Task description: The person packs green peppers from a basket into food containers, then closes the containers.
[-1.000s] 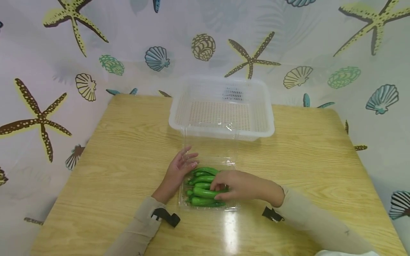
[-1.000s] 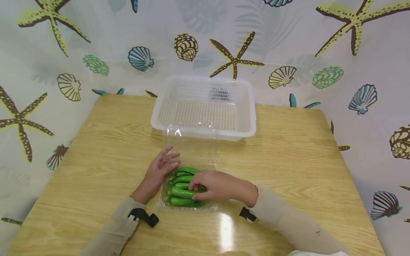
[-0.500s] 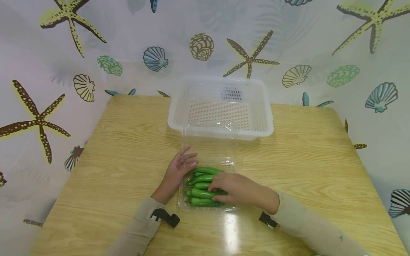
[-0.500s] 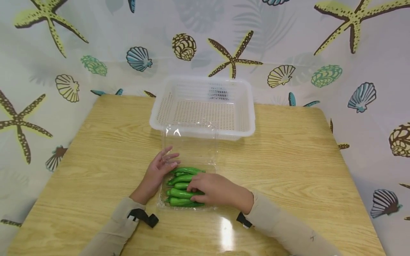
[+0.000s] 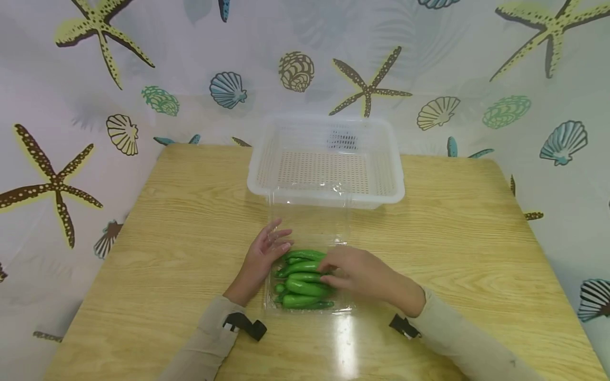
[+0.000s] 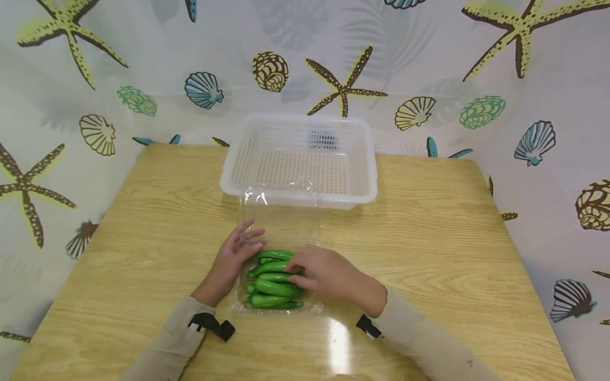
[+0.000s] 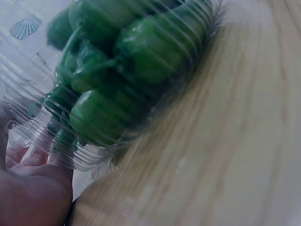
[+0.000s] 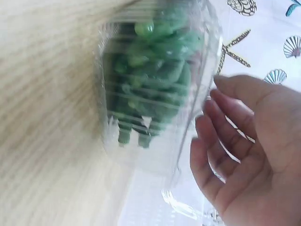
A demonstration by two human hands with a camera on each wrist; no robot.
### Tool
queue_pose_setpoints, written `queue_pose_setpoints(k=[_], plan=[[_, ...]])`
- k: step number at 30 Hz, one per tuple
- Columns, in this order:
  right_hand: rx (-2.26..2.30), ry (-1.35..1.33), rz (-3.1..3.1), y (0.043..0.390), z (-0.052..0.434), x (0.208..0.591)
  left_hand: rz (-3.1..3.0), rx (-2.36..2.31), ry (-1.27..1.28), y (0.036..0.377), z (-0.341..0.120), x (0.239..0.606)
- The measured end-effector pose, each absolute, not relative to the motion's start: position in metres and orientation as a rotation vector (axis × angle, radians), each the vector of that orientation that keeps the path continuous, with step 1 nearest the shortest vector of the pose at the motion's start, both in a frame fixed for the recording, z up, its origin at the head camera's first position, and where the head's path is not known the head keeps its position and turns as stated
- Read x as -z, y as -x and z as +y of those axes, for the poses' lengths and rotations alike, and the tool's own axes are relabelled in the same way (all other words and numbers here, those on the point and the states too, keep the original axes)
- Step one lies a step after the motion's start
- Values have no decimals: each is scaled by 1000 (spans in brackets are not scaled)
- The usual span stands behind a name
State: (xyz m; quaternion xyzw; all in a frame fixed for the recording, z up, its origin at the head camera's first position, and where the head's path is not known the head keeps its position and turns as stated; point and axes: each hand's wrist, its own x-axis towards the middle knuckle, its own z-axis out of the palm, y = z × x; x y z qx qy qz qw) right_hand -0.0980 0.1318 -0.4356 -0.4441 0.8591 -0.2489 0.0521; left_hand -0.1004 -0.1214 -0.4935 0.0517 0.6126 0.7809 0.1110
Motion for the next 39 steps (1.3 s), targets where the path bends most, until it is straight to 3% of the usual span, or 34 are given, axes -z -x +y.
queue_pose_setpoints(k=[9, 17, 27, 39], plan=[[1080, 817, 2794, 119, 152, 436, 1818, -2319, -173, 105, -122, 514], [1268, 580, 2758, 134, 165, 455, 1829, -2316, -196, 105, -122, 513], [1290, 590, 2569, 132, 163, 463, 1830, -2276, -166, 100, -121, 490], [1512, 550, 2380, 130, 160, 472, 1875, -2278, -178, 98, -119, 489]])
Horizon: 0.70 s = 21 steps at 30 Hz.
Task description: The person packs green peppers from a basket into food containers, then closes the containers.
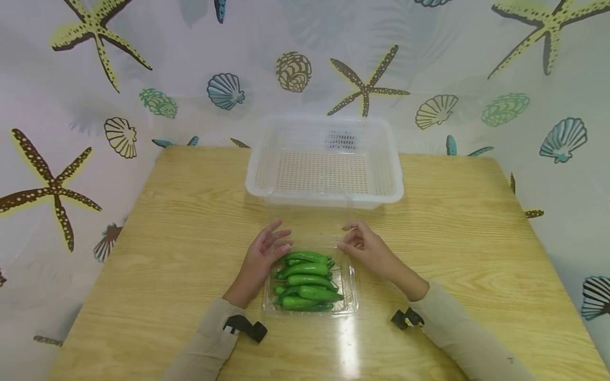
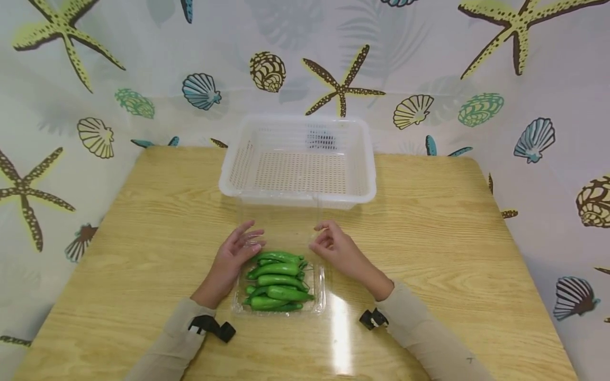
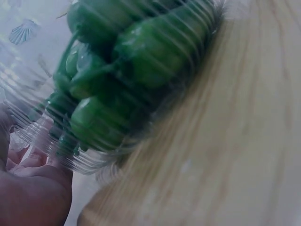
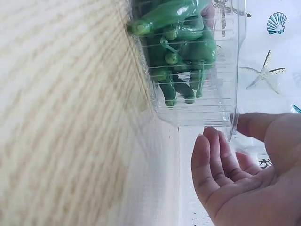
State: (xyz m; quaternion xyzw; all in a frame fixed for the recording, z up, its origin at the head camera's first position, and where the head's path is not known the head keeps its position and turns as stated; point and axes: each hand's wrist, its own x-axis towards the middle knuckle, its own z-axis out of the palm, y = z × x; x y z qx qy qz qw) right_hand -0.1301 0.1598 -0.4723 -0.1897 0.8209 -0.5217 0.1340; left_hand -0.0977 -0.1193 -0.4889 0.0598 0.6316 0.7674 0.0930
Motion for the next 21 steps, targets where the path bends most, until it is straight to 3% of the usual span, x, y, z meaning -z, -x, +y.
queue_pose_setpoints(k=[13, 21], plan=[[1548, 619, 2408, 127, 158, 473, 2114, -2156, -298, 96, -125, 473], [1578, 595, 2402, 114, 149, 443, 2161, -2112, -247, 95, -146, 471]])
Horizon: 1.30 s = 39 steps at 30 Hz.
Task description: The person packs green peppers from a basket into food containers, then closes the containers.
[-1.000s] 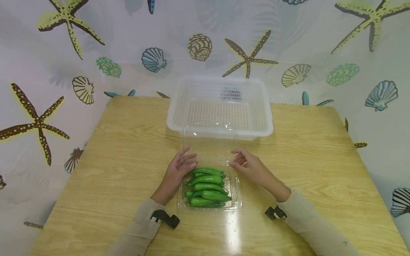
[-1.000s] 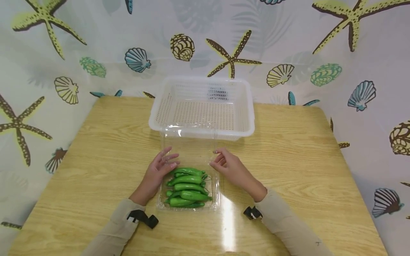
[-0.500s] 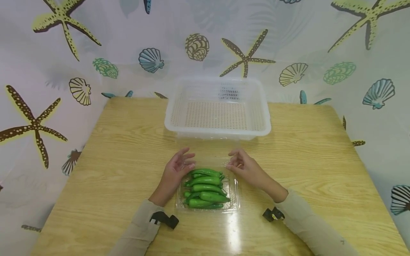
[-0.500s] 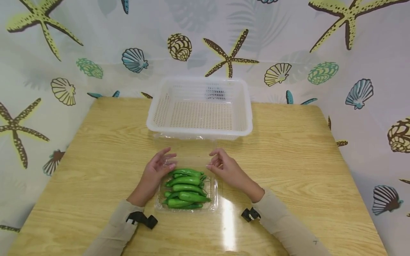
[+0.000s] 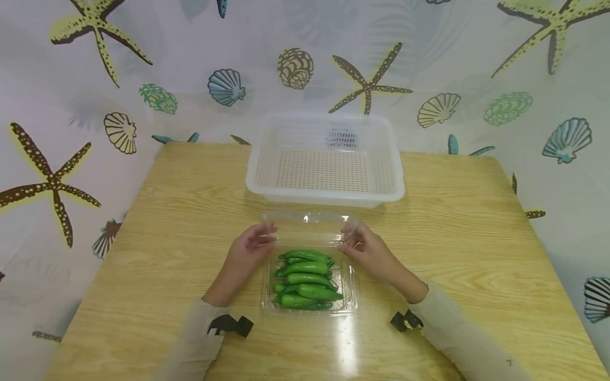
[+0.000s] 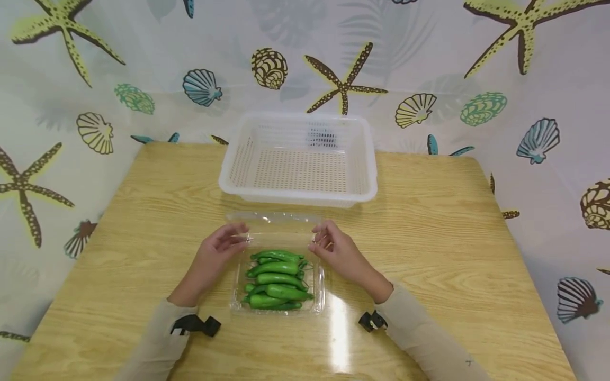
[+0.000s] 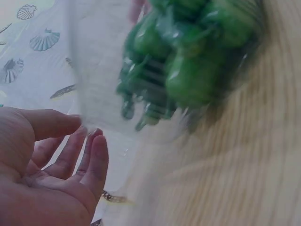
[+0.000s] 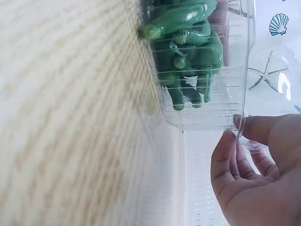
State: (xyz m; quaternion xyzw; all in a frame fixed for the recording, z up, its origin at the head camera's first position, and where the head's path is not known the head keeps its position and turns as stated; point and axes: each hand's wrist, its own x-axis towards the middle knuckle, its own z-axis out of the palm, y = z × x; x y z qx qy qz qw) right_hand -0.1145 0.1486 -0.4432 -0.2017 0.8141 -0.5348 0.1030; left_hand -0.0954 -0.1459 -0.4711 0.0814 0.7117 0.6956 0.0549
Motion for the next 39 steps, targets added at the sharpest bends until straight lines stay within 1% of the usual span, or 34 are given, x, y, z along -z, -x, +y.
queue_pose_setpoints(k=[4, 7, 12, 19, 25, 31, 35, 39], plan=[[1620, 564, 2393, 120, 153, 460, 2202, -2074, -215, 97, -156, 482], [1628, 537, 2385, 124, 157, 470, 2190, -2060, -180, 96, -158, 483], [1664, 544, 2306, 126, 162, 471, 2131, -2063, -125, 94, -155, 481], [1727, 633, 2183, 125, 169, 473, 2138, -2085, -83, 85, -148, 459], [1779, 692, 2091, 120, 170, 471, 2090, -2204, -15, 84, -146, 460], [1891, 608, 1972, 116, 171, 466, 2058, -2280, 21, 85, -145, 469], [1969, 464, 1861, 115, 169, 461, 2062, -2299, 93, 87, -145, 478], [1900, 327, 1899, 114, 169, 457, 2075, -2299, 149, 89, -146, 486]])
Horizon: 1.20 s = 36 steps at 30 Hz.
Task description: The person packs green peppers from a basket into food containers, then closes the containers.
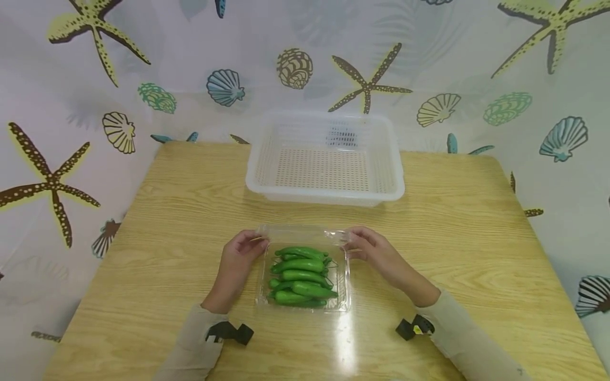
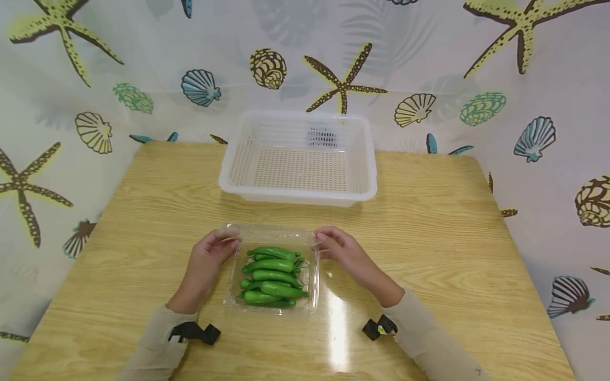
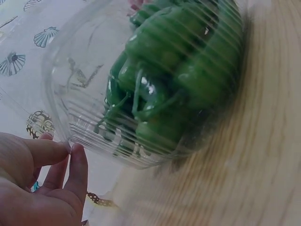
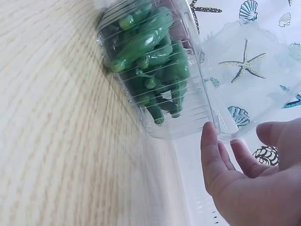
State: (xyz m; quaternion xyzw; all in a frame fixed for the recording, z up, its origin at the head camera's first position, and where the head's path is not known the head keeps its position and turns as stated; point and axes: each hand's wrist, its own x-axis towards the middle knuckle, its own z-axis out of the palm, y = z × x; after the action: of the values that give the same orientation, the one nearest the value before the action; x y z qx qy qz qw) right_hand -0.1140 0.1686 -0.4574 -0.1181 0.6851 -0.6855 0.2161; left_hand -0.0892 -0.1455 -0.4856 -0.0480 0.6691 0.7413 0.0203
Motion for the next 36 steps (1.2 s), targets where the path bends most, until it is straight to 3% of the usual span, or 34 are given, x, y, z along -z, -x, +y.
queue_pose_setpoints(k=[18, 26, 36], plan=[[1923, 215, 1873, 111, 166, 468, 2047, -2310, 91, 86, -148, 488], [1932, 193, 1899, 111, 164, 467, 2069, -2145, 94, 81, -147, 465], [2014, 104, 1914, 112, 166, 470, 2022, -2042, 109, 85, -151, 481]])
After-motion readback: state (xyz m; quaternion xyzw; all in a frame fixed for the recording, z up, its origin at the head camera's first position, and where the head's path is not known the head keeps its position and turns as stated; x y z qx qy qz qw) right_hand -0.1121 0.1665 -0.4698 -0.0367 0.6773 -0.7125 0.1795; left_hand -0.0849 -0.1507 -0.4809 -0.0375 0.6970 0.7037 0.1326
